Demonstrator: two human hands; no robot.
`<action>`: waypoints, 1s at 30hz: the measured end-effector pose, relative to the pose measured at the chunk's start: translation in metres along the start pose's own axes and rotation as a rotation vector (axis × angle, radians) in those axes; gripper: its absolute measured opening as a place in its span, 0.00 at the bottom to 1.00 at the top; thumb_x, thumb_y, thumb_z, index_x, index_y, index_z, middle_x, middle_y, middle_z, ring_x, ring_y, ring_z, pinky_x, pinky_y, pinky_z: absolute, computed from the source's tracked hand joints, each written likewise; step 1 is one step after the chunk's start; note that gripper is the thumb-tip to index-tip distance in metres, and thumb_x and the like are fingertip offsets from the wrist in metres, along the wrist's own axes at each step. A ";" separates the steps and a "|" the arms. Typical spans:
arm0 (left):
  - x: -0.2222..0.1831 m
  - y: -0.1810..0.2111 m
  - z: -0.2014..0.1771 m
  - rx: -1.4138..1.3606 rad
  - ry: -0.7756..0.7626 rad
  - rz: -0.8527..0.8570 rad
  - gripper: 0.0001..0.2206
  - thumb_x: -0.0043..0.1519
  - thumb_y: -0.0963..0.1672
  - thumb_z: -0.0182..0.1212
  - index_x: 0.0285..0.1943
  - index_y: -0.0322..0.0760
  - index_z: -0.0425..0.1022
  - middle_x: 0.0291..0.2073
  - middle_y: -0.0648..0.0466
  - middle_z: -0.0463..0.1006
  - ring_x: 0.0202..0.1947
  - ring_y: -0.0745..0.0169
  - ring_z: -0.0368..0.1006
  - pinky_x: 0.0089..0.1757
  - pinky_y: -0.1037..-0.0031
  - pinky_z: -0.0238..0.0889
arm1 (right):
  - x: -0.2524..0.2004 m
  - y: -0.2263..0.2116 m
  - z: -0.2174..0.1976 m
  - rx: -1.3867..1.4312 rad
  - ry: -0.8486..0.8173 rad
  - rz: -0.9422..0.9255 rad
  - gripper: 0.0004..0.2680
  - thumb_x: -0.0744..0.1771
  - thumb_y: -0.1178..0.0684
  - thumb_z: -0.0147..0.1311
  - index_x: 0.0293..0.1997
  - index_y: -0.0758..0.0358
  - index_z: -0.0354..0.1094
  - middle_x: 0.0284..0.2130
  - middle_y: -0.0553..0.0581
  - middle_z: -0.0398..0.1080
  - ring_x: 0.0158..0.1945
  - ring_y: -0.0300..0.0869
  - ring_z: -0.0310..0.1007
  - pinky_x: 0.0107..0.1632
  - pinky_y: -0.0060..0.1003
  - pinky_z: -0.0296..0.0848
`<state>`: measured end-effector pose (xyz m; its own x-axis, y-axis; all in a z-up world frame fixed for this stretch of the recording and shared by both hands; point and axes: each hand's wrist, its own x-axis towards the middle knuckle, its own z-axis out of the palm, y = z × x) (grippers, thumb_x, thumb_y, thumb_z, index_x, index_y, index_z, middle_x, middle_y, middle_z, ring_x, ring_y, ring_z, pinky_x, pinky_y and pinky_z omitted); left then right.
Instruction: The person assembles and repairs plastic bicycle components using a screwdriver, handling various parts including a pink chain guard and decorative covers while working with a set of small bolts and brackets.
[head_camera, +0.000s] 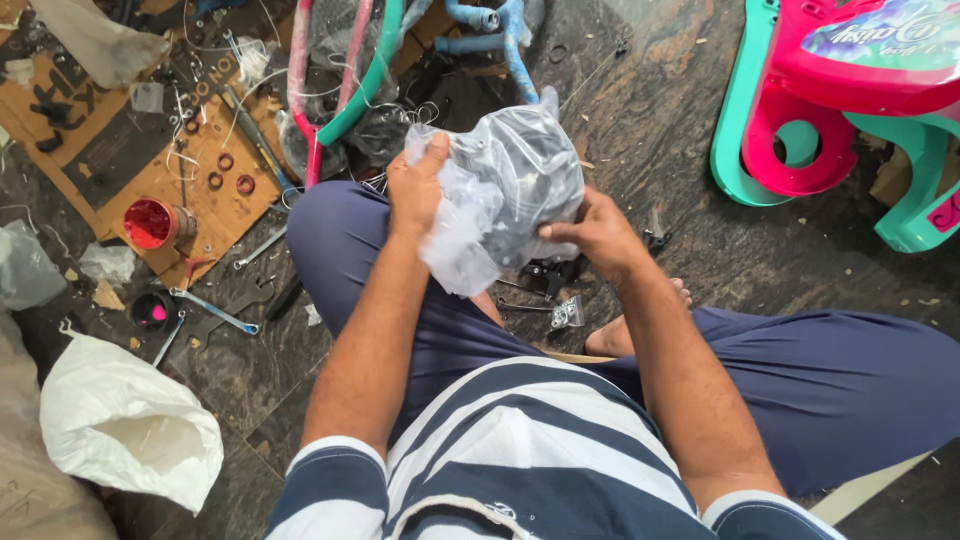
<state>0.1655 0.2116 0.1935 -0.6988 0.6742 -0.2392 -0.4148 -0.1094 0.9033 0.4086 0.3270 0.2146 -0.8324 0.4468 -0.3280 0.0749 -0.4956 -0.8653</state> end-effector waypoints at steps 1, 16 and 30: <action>0.004 -0.004 -0.004 0.001 0.005 -0.001 0.08 0.66 0.44 0.65 0.40 0.30 0.79 0.31 0.57 0.80 0.30 0.70 0.73 0.35 0.74 0.68 | 0.001 -0.001 -0.002 -0.104 0.124 0.012 0.21 0.61 0.62 0.67 0.59 0.70 0.64 0.48 0.61 0.75 0.49 0.43 0.78 0.55 0.41 0.78; -0.116 -0.024 0.060 1.223 -0.358 0.445 0.32 0.48 0.55 0.75 0.55 0.36 0.73 0.43 0.44 0.75 0.38 0.40 0.78 0.38 0.56 0.68 | 0.025 0.042 -0.014 0.378 0.527 0.117 0.11 0.65 0.58 0.64 0.49 0.64 0.66 0.30 0.49 0.69 0.27 0.35 0.70 0.22 0.29 0.64; -0.091 -0.003 0.048 1.036 -0.355 0.578 0.07 0.60 0.42 0.59 0.43 0.34 0.74 0.35 0.43 0.77 0.39 0.36 0.74 0.39 0.54 0.65 | 0.004 0.062 0.011 -0.217 0.034 -0.291 0.16 0.64 0.60 0.60 0.58 0.63 0.65 0.42 0.46 0.70 0.40 0.33 0.72 0.41 0.28 0.74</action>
<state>0.2583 0.1854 0.2296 -0.3625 0.8972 0.2522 0.6711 0.0635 0.7387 0.4035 0.2900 0.1642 -0.8175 0.5721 -0.0659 -0.0442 -0.1764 -0.9833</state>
